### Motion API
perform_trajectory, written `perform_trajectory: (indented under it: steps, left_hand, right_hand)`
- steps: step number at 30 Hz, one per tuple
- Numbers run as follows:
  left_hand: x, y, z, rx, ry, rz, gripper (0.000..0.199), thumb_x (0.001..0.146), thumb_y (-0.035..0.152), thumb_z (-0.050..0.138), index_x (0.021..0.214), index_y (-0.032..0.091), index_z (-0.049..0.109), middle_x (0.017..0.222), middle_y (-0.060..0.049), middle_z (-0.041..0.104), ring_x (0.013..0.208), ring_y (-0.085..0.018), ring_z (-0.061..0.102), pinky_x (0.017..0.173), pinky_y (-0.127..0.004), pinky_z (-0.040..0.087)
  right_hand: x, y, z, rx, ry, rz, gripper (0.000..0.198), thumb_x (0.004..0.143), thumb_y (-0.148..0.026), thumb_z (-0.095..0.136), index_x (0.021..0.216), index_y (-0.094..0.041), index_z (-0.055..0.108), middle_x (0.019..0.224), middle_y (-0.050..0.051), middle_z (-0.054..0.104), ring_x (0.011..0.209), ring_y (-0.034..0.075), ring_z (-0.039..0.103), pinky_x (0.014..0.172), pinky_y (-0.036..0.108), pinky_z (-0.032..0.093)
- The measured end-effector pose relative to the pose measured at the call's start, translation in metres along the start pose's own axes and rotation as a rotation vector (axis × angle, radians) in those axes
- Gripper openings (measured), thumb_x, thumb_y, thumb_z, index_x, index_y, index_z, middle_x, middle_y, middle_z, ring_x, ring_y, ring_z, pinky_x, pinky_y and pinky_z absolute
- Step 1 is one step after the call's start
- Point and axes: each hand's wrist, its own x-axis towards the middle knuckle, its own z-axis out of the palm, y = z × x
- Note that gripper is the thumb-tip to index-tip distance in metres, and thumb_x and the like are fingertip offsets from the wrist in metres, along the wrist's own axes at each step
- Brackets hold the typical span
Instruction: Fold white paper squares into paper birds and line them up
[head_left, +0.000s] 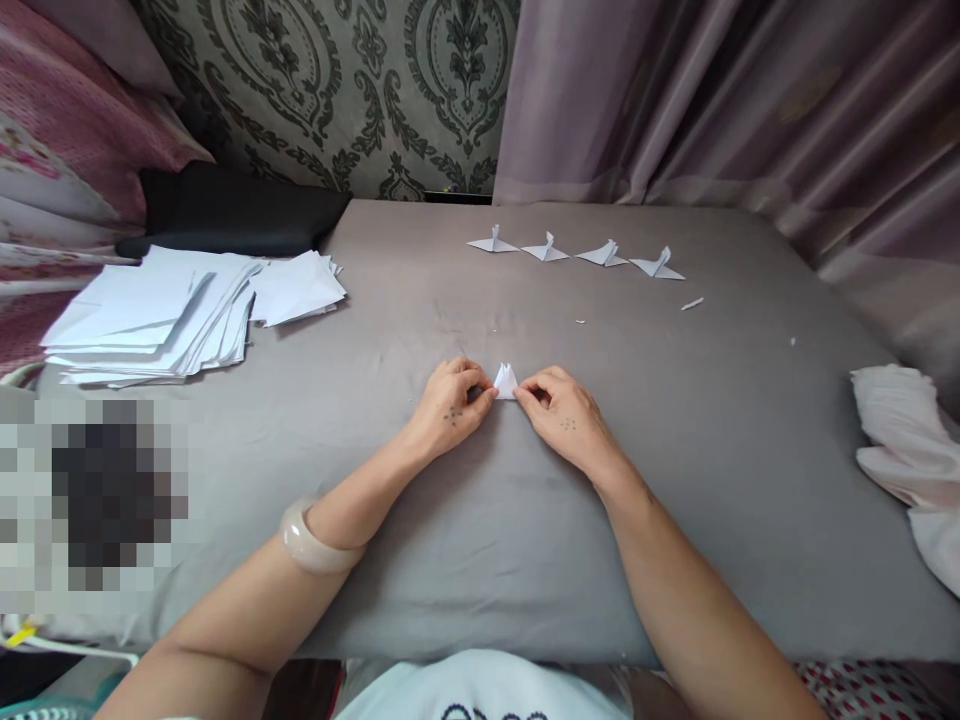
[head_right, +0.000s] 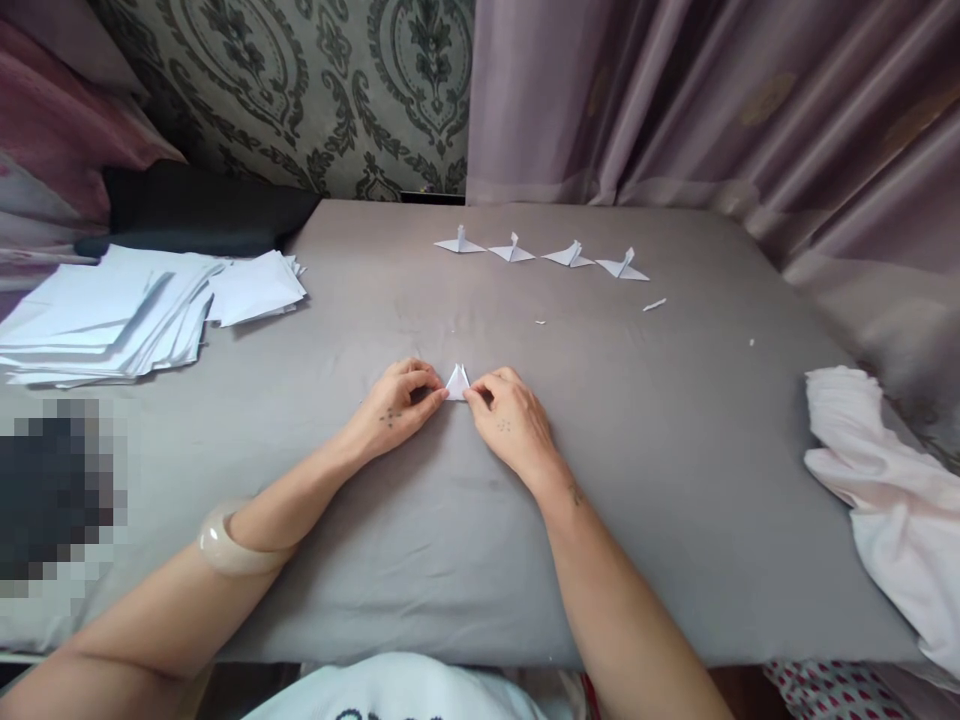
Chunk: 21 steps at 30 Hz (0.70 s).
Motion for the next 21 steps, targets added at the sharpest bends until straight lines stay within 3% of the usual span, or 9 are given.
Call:
perform_trajectory:
  steps: [21]
  left_hand:
    - [0.0058,-0.0045,0.0022,0.009,-0.02,-0.014,0.013,0.084,0.027,0.058,0.078,0.017,0.064,0.095,-0.007,0.059,0.093,-0.022,0.053,0.088,-0.04,0.043]
  right_hand:
    - [0.0072,0.0004,0.0032,0.022,0.034,0.097,0.017,0.078,-0.036,0.063,0.069,-0.023,0.068,0.09,0.001,0.062,0.071,0.014,0.057,0.068,0.03,0.042]
